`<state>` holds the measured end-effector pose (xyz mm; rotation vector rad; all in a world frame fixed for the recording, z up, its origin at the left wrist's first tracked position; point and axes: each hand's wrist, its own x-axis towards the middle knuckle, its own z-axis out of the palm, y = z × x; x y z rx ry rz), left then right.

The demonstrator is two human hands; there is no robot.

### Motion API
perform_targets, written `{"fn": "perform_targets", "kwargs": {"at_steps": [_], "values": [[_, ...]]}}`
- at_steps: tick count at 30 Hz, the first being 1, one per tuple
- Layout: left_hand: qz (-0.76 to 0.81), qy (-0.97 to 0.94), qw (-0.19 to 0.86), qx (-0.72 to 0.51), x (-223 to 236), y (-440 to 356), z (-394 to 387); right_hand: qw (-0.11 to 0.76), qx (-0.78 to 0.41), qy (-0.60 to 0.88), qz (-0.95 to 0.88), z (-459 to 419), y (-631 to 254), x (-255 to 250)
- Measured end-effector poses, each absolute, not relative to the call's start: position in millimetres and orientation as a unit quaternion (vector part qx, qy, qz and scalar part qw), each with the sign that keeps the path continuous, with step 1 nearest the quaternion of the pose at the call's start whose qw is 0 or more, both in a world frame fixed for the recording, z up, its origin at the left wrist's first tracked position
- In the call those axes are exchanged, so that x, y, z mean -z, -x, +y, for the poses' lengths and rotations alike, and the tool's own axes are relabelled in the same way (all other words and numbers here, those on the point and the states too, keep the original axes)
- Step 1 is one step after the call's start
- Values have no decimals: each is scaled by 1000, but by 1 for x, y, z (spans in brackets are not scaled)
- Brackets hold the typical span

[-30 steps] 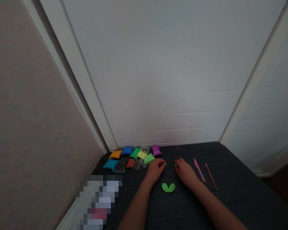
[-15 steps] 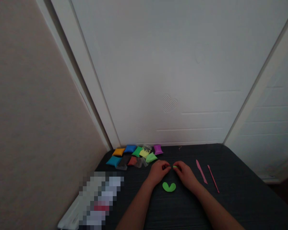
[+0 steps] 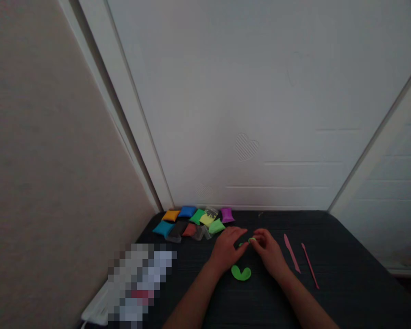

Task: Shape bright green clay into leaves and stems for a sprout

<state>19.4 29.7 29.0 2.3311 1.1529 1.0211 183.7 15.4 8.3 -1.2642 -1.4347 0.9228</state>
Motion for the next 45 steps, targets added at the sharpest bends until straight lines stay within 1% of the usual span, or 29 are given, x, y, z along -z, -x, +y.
{"fn": "perform_targets", "kwargs": {"at_steps": [3, 7, 12, 15, 17, 19, 23, 26, 31, 37, 41, 45], "values": [[379, -839, 176, -349, -34, -24, 22, 496, -437, 485, -573, 11, -183, -14], [375, -841, 176, -347, -36, -30, 18, 502, -483, 453, -556, 5, -185, -21], [379, -834, 195, -351, -39, -29, 17, 501, -509, 439, -545, 3, -190, -25], [422, -807, 227, -345, -39, -18, 14, 509, -506, 455, -526, 6, -196, -26], [464, -788, 244, -322, -39, -10, 10, 516, -501, 472, -511, 8, -201, -26], [484, -795, 242, -275, -39, -4, 6, 522, -495, 486, -497, 11, -206, -25], [465, -846, 198, -169, -39, -5, -4, 541, -488, 497, -471, 13, -210, -22], [448, -862, 190, -141, -38, -10, -9, 546, -508, 491, -450, 16, -210, -18], [431, -867, 213, -132, -38, -12, -12, 555, -522, 490, -424, 22, -211, -7], [431, -844, 273, -166, -37, -5, -6, 567, -519, 483, -419, 24, -211, -1], [449, -834, 269, -173, -39, 1, -2, 569, -525, 465, -429, 21, -208, -6], [461, -830, 262, -172, -41, 0, -4, 544, -520, 482, -448, 17, -205, -14]]}}
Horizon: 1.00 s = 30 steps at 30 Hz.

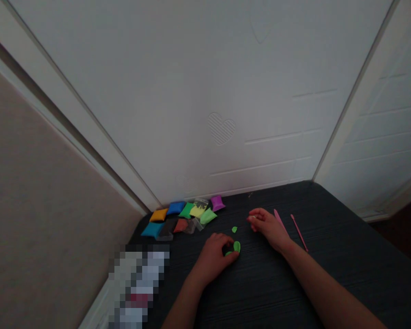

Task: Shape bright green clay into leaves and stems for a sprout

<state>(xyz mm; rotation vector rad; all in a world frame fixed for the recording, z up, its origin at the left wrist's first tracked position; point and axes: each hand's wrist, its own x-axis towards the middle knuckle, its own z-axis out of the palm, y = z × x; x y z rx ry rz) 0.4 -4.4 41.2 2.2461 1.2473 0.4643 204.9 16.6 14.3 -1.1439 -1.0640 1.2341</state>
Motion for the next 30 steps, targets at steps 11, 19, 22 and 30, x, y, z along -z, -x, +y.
{"fn": "perform_targets", "kwargs": {"at_steps": [11, 19, 22, 30], "values": [[460, -844, 214, -173, -34, -4, -5, 519, -451, 533, -493, 16, -205, -12], [480, -818, 236, -210, -24, -9, -5, 520, -429, 546, -497, 19, -206, -7], [494, -788, 287, -230, -20, -8, -2, 509, -424, 557, -501, 18, -207, -10], [510, -771, 290, -247, -17, 1, 5, 502, -397, 560, -527, 14, -206, -14]]}}
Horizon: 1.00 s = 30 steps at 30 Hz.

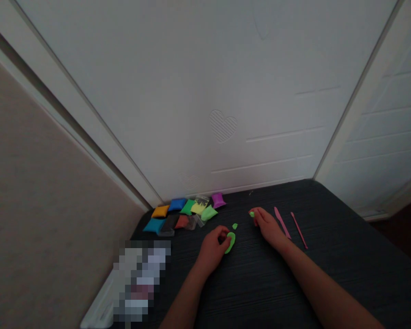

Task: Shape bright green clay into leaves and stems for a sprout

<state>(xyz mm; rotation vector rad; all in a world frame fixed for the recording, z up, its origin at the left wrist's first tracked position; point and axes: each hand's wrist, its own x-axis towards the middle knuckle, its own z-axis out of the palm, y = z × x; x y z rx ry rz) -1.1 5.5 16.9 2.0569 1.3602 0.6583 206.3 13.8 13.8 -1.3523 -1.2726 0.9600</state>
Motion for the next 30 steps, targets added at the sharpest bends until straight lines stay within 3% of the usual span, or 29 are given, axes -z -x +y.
{"fn": "perform_targets", "kwargs": {"at_steps": [11, 30], "values": [[510, -791, 225, -252, -19, 4, 8, 510, -442, 523, -521, 14, -205, -13], [506, -790, 216, -270, -13, 5, 11, 510, -517, 476, -497, 10, -201, -22]]}}
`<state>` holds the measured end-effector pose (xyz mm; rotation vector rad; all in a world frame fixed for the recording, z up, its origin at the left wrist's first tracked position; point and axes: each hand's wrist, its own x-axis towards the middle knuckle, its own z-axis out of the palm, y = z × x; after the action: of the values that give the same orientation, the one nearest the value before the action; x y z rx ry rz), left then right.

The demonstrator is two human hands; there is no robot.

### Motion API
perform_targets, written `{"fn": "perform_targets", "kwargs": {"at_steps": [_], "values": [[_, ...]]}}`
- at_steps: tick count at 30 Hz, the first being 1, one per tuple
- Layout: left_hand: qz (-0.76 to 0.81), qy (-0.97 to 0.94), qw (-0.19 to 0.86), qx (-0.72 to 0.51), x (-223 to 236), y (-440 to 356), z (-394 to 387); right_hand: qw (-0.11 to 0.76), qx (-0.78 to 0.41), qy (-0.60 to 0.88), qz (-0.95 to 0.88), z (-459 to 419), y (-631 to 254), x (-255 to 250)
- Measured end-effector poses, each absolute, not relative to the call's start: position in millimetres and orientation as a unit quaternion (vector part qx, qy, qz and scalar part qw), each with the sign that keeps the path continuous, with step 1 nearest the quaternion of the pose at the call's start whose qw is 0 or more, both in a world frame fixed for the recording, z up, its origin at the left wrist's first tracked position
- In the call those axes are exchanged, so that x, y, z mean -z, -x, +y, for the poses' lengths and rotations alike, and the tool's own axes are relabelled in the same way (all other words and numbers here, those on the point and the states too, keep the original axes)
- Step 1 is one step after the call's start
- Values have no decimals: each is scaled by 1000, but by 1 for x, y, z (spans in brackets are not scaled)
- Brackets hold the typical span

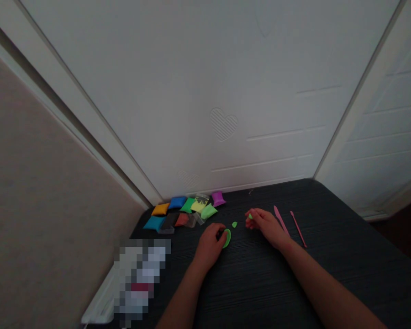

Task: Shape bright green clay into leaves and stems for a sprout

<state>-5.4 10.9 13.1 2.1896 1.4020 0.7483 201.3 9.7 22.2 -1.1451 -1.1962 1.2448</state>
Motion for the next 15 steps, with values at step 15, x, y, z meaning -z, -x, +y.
{"fn": "perform_targets", "kwargs": {"at_steps": [15], "values": [[519, -771, 215, -299, -13, 9, 13, 491, -452, 481, -569, 11, -205, -18]]}}
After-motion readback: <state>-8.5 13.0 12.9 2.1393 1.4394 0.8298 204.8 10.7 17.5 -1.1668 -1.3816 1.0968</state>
